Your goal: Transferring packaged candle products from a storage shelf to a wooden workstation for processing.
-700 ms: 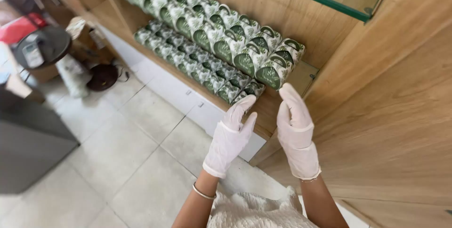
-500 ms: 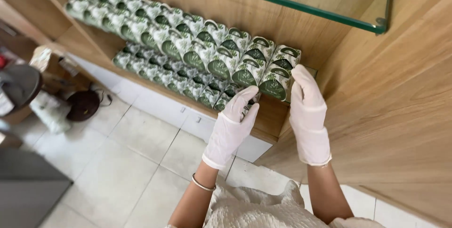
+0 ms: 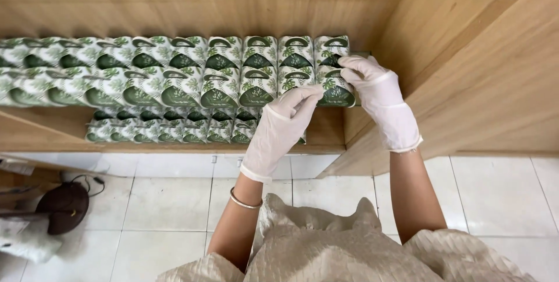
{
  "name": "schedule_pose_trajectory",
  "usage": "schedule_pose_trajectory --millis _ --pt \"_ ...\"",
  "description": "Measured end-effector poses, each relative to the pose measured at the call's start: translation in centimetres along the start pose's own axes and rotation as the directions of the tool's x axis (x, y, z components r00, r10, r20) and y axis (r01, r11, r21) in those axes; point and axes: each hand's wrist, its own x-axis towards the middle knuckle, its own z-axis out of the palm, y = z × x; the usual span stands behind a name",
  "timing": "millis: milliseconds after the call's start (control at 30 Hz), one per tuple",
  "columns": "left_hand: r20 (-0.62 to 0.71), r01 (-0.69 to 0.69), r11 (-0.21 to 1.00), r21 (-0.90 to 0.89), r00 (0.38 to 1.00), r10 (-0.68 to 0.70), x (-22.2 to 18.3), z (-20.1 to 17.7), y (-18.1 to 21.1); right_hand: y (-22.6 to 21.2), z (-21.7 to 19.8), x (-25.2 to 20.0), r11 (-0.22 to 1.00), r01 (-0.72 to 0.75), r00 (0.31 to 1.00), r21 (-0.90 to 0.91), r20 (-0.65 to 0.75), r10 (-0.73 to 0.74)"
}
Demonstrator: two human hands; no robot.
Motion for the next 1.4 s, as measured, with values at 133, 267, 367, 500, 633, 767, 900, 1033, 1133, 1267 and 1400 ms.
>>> schedule_pose_trajectory --millis 133,267,367,500,633,767,900,1033,1133,1267,1400 --pt "0.057 -0.06 0.998 -0.025 0.997 0.061 0.2 0.5 -1.4 1.3 0.5 0.0 0.992 -0.09 0.996 0.082 -0.004 0.091" --pt "0.086 0.01 1.0 -0.016 0.996 -0.009 -0.4 0.4 -1.8 3.4 1.0 0.1 0.992 0.058 0.998 0.112 -0.018 -0.056" --pt "0.066 0.022 1.0 -0.02 0.998 -0.021 -1.2 0.0 -2.3 4.5 1.2 0.1 0.994 0.106 0.992 0.021 -0.075 -0.104" --pt "0.026 0.174 0.984 -0.037 0.985 -0.173 -1.8 -0.9 -0.9 2.1 0.3 -0.4 0.974 -0.091 0.986 0.209 -0.117 0.118" --pt "0.082 0.188 0.956 -0.225 0.981 -0.174 -3.1 -1.1 -1.3 -4.3 -1.5 -1.9 0.947 -0.252 0.947 0.2 -0.15 0.283" --pt "0.271 0.414 0.864 -0.286 0.9 -0.341 -4.5 0.0 -2.1 -5.9 -2.7 -3.6 0.888 -0.344 0.923 0.304 -0.062 0.379" --pt "0.364 0.559 0.676 -0.48 0.828 -0.427 -5.7 2.8 -4.5 -5.4 -3.1 -5.2 0.8 -0.464 0.871 0.381 0.034 0.489" --pt "0.514 0.618 0.247 -0.746 0.771 -0.376 -5.4 5.8 -6.4 -5.1 -3.1 -7.0 0.761 -0.553 0.818 0.339 0.046 0.573" --pt "0.476 0.607 0.249 -0.755 0.768 -0.429 -5.4 7.3 -5.7 -4.7 -3.3 -8.2 0.71 -0.574 0.801 0.409 0.1 0.59" --pt "0.45 0.562 0.246 -0.79 0.803 -0.39 -6.0 8.8 -5.3 -4.8 -4.2 -9.8 0.763 -0.511 0.844 0.396 0.067 0.532" --pt "0.436 0.542 0.241 -0.805 0.816 -0.38 -6.2 9.6 -3.2 -7.9 -5.0 -11.8 0.809 -0.338 0.899 0.482 -0.089 0.428"
